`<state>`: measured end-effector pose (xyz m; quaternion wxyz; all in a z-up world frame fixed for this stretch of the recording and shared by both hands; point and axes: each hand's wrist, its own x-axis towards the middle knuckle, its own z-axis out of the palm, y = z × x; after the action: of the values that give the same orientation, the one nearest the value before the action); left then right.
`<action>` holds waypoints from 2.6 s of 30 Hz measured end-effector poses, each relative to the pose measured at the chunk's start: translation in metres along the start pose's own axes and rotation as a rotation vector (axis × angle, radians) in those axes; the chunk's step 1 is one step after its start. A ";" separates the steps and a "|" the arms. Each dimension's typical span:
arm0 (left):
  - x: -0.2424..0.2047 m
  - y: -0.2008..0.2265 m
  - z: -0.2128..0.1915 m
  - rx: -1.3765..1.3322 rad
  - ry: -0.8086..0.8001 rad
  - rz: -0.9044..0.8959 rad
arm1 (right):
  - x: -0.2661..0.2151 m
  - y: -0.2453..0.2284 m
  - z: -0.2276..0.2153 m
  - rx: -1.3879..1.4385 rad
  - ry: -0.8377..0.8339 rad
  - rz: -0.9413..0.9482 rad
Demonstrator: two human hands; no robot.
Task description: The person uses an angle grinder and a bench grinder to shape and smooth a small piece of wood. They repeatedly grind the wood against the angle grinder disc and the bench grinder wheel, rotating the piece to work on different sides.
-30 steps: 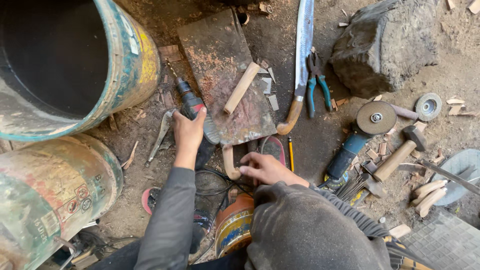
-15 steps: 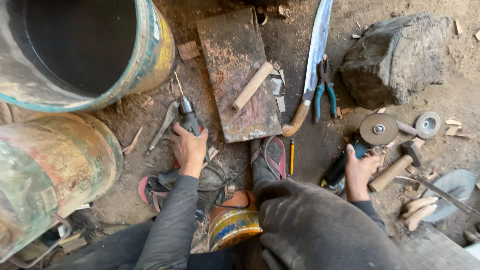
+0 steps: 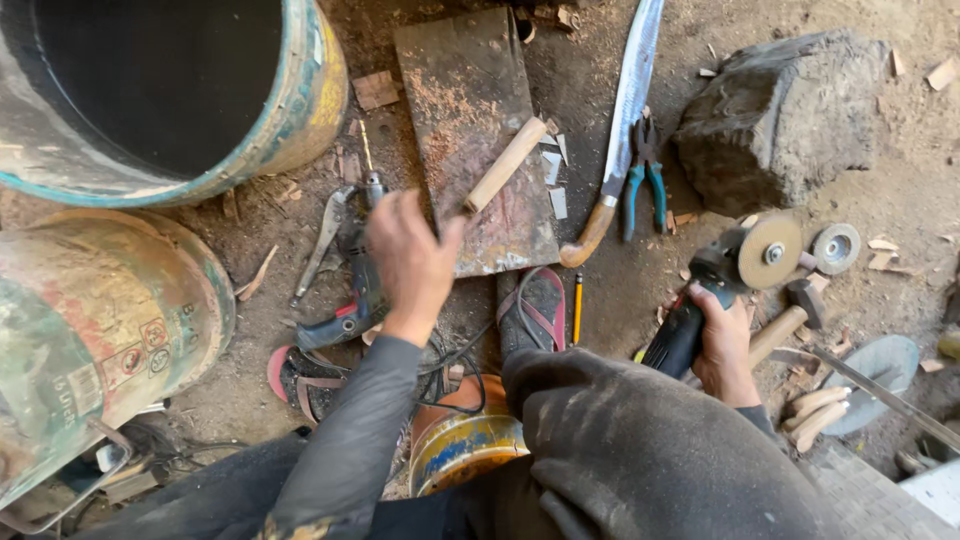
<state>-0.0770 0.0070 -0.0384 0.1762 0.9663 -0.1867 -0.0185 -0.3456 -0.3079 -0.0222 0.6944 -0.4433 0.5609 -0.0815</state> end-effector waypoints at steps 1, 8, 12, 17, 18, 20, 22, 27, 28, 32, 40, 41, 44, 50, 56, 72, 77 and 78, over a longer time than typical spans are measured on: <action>0.005 0.015 0.008 -0.100 -0.055 0.106 | -0.016 -0.015 0.008 0.001 -0.055 -0.031; 0.080 0.048 0.047 -0.346 -0.525 0.166 | -0.059 -0.098 0.058 0.034 -0.558 -0.513; 0.083 0.046 0.043 -0.355 -0.324 0.337 | -0.050 -0.093 0.079 0.079 -0.625 -0.169; 0.068 0.047 0.044 -0.177 -0.199 0.360 | -0.035 -0.061 0.096 0.259 -0.652 -0.012; 0.067 0.046 0.044 -0.193 -0.195 0.369 | -0.036 -0.058 0.094 0.307 -0.669 -0.003; 0.065 0.045 0.047 -0.196 -0.175 0.344 | -0.036 -0.056 0.088 0.391 -0.715 0.001; 0.065 0.046 0.053 -0.184 -0.201 0.325 | -0.038 -0.059 0.085 0.467 -0.775 -0.009; 0.062 0.049 0.067 -0.118 -0.078 0.435 | -0.050 -0.070 0.095 0.422 -0.646 0.076; 0.059 0.049 0.069 -0.127 -0.100 0.419 | -0.055 -0.074 0.096 0.404 -0.593 0.107; 0.064 0.052 0.069 -0.113 -0.118 0.407 | -0.067 -0.088 0.103 0.238 -0.551 -0.060; 0.075 0.053 0.070 -0.123 -0.252 0.379 | -0.024 -0.086 0.107 -0.127 -0.446 -0.178; 0.076 0.054 0.071 -0.115 -0.253 0.382 | -0.011 -0.084 0.108 -0.244 -0.435 -0.220; 0.075 0.056 0.072 0.013 -0.200 0.443 | 0.015 -0.066 0.105 -0.506 -0.390 -0.267; 0.076 0.060 0.068 -0.017 -0.378 0.441 | 0.040 -0.036 0.108 -0.589 -0.318 -0.212; 0.076 0.051 0.070 -0.052 -0.177 0.529 | 0.047 -0.035 0.114 -0.631 -0.310 -0.238; 0.077 0.049 0.075 -0.017 -0.273 0.540 | 0.064 -0.027 0.115 -0.577 -0.306 -0.224; 0.077 0.048 0.075 -0.016 -0.272 0.539 | 0.060 -0.035 0.121 -0.600 -0.312 -0.207; 0.077 0.048 0.075 -0.021 -0.264 0.539 | 0.060 -0.036 0.121 -0.600 -0.312 -0.212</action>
<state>-0.0304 -0.0880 -0.0894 0.1587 0.8693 -0.4576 -0.0986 -0.2071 -0.3021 -0.0419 0.5983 -0.6904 0.3979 0.0837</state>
